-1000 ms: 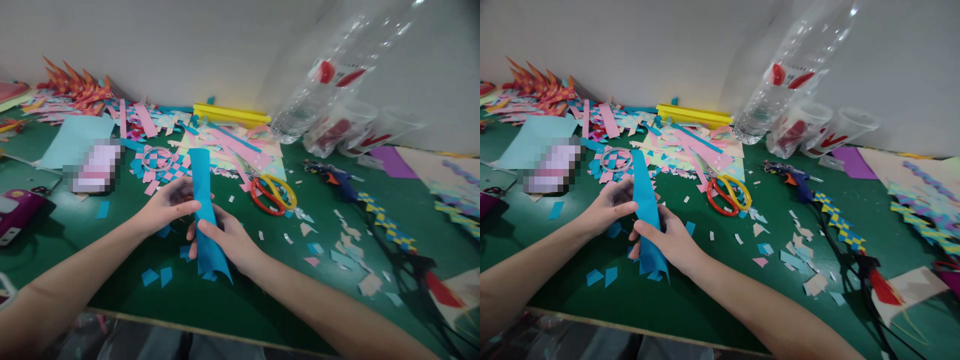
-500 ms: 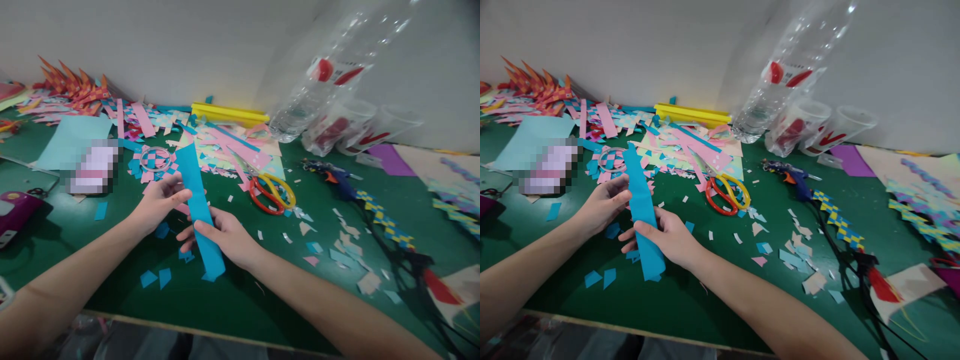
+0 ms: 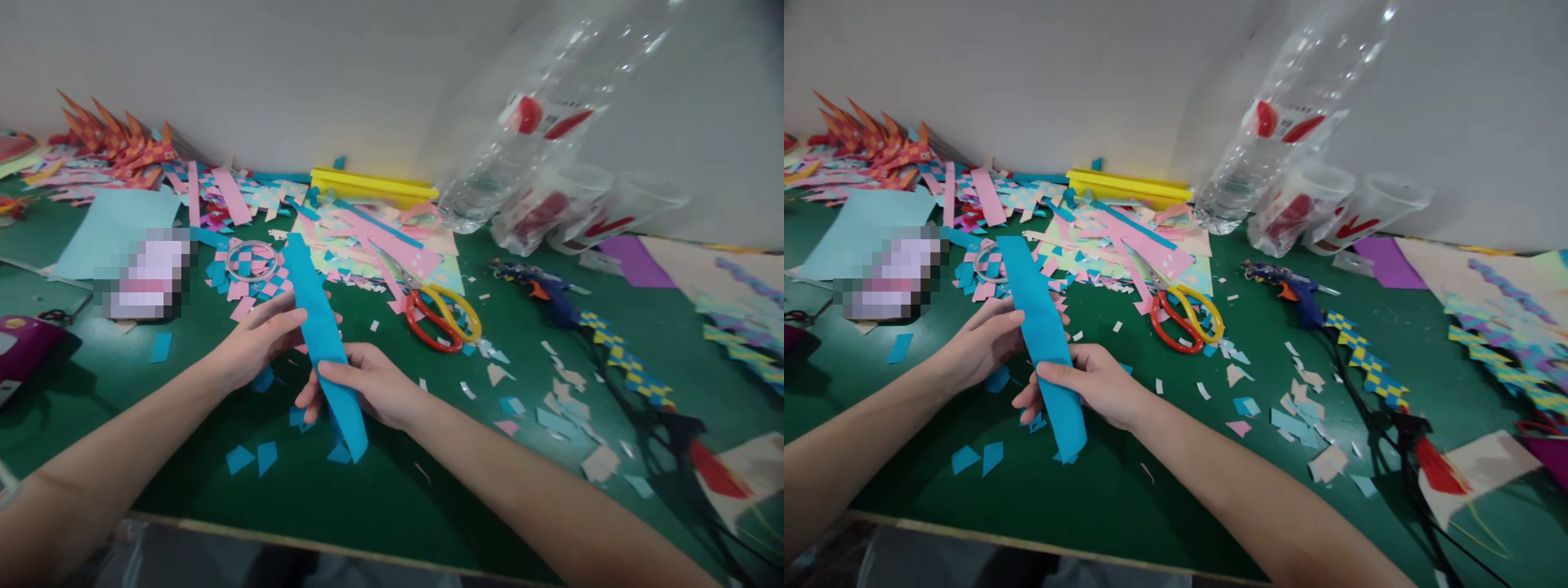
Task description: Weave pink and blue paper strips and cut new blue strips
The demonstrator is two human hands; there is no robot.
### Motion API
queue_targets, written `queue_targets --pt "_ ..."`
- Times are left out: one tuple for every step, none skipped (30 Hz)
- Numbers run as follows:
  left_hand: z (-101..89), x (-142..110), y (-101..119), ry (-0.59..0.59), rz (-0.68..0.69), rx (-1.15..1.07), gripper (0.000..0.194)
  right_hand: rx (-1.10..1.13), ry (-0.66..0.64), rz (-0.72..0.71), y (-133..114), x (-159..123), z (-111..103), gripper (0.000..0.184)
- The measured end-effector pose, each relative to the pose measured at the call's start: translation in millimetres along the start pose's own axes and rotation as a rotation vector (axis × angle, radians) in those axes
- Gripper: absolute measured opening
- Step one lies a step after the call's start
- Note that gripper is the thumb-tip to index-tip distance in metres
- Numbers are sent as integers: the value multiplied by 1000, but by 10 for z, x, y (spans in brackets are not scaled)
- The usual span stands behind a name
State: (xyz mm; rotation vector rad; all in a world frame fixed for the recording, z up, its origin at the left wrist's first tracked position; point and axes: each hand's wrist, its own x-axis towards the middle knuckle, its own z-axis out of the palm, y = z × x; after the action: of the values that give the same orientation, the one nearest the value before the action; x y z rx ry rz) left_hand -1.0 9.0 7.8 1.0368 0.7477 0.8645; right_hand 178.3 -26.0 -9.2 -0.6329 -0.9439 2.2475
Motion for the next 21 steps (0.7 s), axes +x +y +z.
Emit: queue_targets --pt "-2 8 -6 19 8 -15 32 -4 9 6 0 5 2 27" --pt "-4 16 -11 45 17 -19 33 -13 20 14 1 8 7 27" --pt "-8 25 -15 79 23 -12 35 -28 31 25 3 9 13 27" --pt "-11 33 -18 119 24 7 36 -46 42 35 4 9 20 26" --pt "-16 41 -19 159 22 34 36 -63 52 43 4 7 27 26" --pt "-20 47 -20 194 19 61 35 -78 62 51 3 3 33 27" --pt "-25 53 -21 221 17 81 32 -89 69 60 1 -1 37 27" --pt "-29 58 -21 238 20 92 30 -97 72 72 -1 -5 40 28" --pt "-34 62 -22 247 26 95 29 -100 76 81 -5 -8 41 29" --pt "-38 65 -23 255 35 96 28 -99 81 88 -9 -10 42 31" --pt "-43 66 -24 264 45 98 28 -98 88 91 -13 -11 42 33" --pt "-49 67 -26 275 55 108 28 -99 103 87 -16 -11 42 36" --pt "-55 66 -28 289 66 126 27 -104 130 70 -17 -9 43 41" --pt "-61 66 -31 306 75 150 27 -112 167 45 -16 -6 43 46" --pt "-69 66 -35 322 85 175 26 -122 211 16 -13 -2 44 49" --pt "-75 66 -39 338 98 199 26 -132 255 -9 -9 1 44 50" --pt "-81 67 -43 351 114 221 25 -137 298 -31 -4 4 45 49" --pt "-85 68 -46 363 130 242 24 -140 332 -43 2 6 47 48" --pt "-85 68 -48 375 145 265 24 -142 352 -46 7 6 51 47" --pt "-82 66 -47 388 157 290 24 -147 361 -43 10 5 57 47" --pt "-76 62 -45 397 165 318 24 -157 366 -43 12 2 65 47"
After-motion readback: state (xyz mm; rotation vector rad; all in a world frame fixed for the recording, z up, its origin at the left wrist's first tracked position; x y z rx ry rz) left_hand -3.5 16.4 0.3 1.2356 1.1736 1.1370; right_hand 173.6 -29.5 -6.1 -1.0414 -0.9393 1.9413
